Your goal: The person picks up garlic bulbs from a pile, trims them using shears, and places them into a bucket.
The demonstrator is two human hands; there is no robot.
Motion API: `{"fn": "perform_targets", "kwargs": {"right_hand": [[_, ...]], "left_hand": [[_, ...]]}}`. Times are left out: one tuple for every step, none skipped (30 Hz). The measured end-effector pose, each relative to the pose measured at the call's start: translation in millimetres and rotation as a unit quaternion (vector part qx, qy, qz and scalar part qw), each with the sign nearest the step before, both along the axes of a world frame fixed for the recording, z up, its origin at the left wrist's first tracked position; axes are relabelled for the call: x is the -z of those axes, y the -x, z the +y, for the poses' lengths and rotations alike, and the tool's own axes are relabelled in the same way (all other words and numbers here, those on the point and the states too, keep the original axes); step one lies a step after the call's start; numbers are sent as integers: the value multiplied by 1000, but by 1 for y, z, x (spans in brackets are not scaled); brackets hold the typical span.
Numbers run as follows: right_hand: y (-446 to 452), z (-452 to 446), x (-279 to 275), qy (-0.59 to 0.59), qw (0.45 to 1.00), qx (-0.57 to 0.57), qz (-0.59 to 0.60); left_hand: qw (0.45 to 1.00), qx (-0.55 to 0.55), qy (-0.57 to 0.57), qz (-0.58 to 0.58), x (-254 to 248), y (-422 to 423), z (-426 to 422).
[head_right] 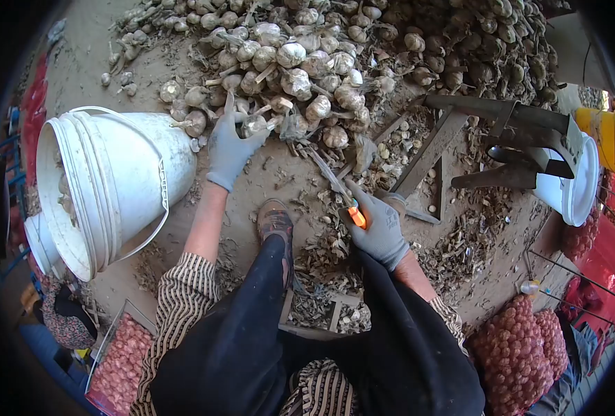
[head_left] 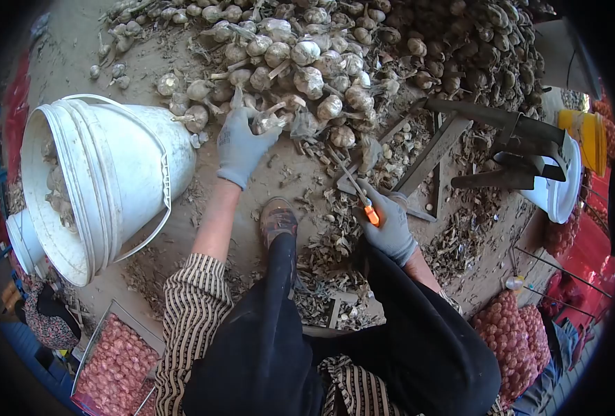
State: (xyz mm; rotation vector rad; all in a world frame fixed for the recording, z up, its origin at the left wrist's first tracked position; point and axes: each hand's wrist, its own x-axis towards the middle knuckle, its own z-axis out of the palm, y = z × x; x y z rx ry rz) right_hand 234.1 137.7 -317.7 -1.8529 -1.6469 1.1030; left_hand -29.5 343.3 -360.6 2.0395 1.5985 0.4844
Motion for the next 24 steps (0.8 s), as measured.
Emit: {"fn": "perform_targets", "kwargs": {"right_hand": [[-1,3,-5,23,999,-29,-20],[0,3,-2,14,998,-43,-34],[0,3,0,5,997,-58,-49],[1,5,-2,21,996,-72,-54],[1,6,-3,31,995,-77,-57],[2,8,-5,39,994,-83,-60],[3,10,-7,34,994,-87,-57],[3,10,-9,37,994,-87,-58],[3,11,-9,31,994,-93,-47],[3,11,-9,24,994,-99,-35],[3,9,-8,26,994,-98,-35],[2,7,-6,56,995,-86,-10],[2,5,-4,84,994,-75,15],[4,3,-1,64,995,-67,40],[6,2,1,43,995,-59,66],[6,1,-1,80,993,-66,49],[6,-7,11,59,994,-19,88],[10,-8,12,38,991,26,127],[6,-8,8,95,986,45,129],[6,-8,7,96,986,45,130],[5,-9,8,86,987,49,127],[4,-9,8,75,988,52,125],[2,-14,16,76,990,39,115],[2,-15,16,75,990,37,116]], "left_hand": [[982,-68,113,-135,-10,-3,-14],[968,-72,163,-178,-16,-5,-28],[949,-78,211,-221,-19,-8,-42],[945,-63,213,-239,-24,-13,-56],[948,-43,231,-215,-30,-16,-69],[950,-24,246,-192,-38,-19,-77],[956,11,210,-205,-36,-21,-87],[955,11,213,-205,-38,-22,-92],[966,52,160,-197,-46,-26,-93],[972,94,106,-188,-51,-27,-94],[960,61,177,-207,-50,-25,-96],[960,62,178,-207,-47,-21,-96],[953,58,194,-225,-43,-17,-96],[946,53,206,-243,-39,-14,-95],[947,54,203,-242,-34,-13,-93],[938,57,220,-262,-30,-12,-93],[928,64,238,-280,-25,-9,-93],[928,65,239,-278,-24,-6,-94],[893,24,326,-311,-23,-2,-94],[847,-18,408,-340,-21,3,-93],[811,-67,430,-390,-23,8,-88],[770,-117,447,-440,-32,8,-78],[716,-200,401,-534,-39,1,-69],[728,-187,382,-538,-32,6,-55]]}}
